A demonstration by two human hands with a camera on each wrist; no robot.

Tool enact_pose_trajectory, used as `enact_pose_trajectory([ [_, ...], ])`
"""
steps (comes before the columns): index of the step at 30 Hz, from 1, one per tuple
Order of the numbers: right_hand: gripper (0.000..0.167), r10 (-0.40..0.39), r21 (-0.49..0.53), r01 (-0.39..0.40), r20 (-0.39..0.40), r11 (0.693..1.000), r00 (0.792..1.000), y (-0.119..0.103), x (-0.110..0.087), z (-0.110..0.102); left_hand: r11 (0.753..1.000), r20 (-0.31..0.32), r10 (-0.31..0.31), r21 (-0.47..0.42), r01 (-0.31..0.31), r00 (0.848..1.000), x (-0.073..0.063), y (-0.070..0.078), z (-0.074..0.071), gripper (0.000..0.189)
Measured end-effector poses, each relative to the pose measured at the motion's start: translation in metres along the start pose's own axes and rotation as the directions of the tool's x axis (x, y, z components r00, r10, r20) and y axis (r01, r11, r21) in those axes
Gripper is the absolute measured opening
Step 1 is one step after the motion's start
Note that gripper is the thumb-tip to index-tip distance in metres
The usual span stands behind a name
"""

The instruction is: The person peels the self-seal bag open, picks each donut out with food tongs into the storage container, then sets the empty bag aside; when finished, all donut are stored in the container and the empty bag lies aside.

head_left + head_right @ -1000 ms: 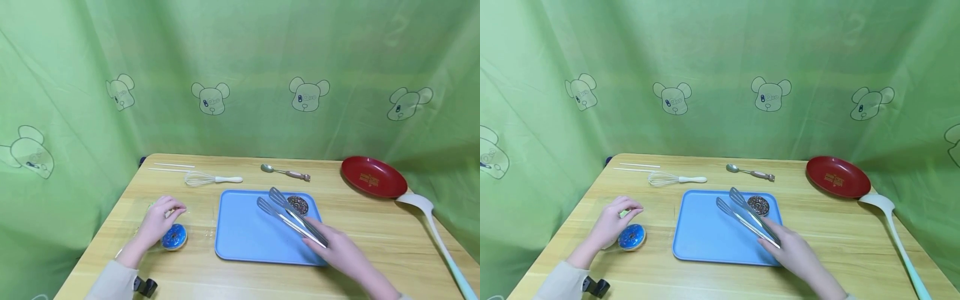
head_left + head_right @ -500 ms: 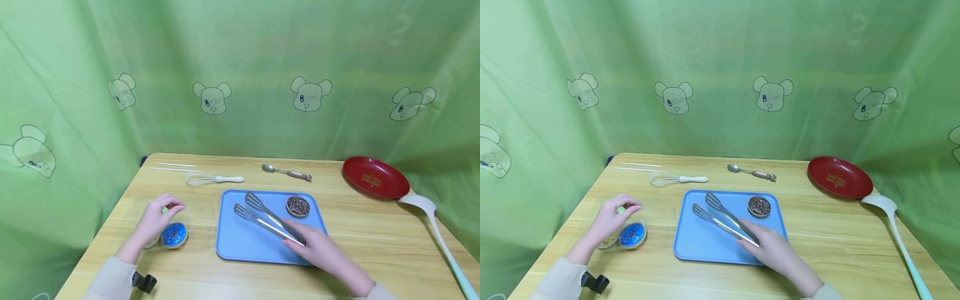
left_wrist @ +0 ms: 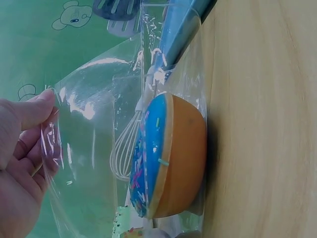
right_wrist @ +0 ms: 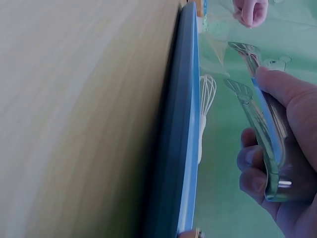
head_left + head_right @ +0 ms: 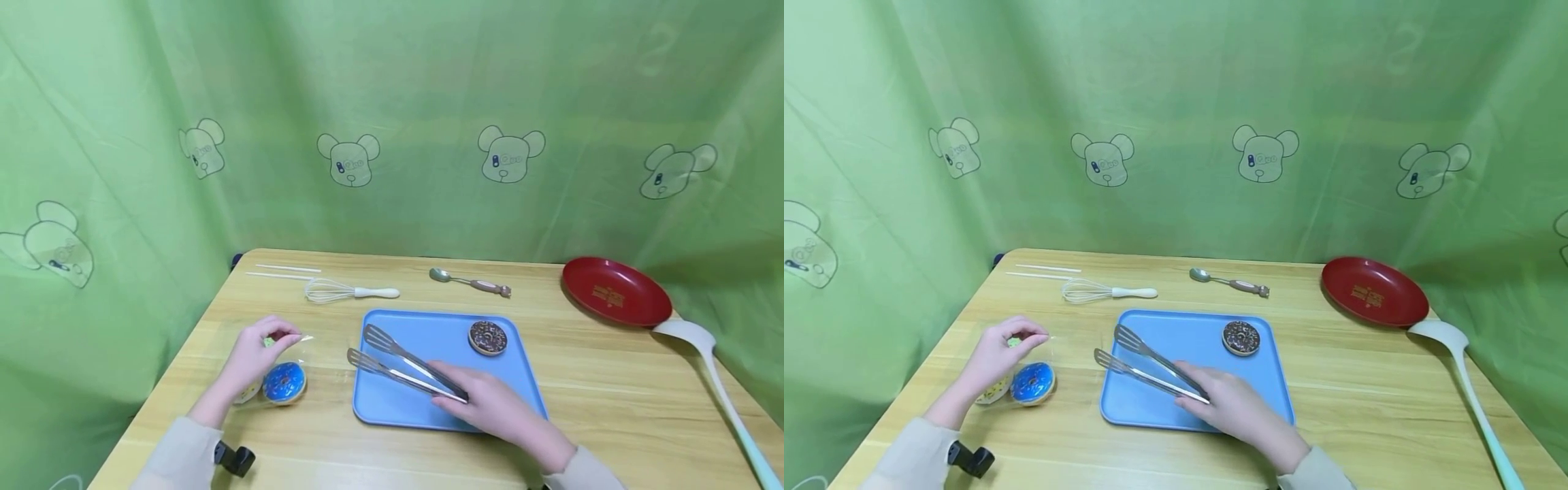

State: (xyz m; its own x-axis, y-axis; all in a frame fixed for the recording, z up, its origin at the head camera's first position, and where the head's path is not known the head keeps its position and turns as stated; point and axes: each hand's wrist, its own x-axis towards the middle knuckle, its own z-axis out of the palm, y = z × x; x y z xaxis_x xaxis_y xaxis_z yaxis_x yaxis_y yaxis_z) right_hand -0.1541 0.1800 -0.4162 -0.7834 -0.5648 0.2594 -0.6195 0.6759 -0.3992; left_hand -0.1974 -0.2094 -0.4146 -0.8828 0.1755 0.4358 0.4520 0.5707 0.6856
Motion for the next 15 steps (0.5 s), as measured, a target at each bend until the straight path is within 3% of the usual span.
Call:
enact_pose_trajectory([
  [10, 0.055, -0.065, -0.003, 0.065, 0.099, 0.998, 0.993, -0.015, 0.025, 0.015, 0.995, 0.001, -0.078, -0.067, 0.078, 0.997, 0.0, -0.004, -0.003, 0.008],
  [15, 0.055, -0.097, 0.016, 0.096, 0.138, 0.995, 0.986, -0.018, 0.033, 0.021, 0.988, 0.005, -0.132, -0.086, 0.132, 0.991, 0.001, 0.001, -0.005, 0.008],
])
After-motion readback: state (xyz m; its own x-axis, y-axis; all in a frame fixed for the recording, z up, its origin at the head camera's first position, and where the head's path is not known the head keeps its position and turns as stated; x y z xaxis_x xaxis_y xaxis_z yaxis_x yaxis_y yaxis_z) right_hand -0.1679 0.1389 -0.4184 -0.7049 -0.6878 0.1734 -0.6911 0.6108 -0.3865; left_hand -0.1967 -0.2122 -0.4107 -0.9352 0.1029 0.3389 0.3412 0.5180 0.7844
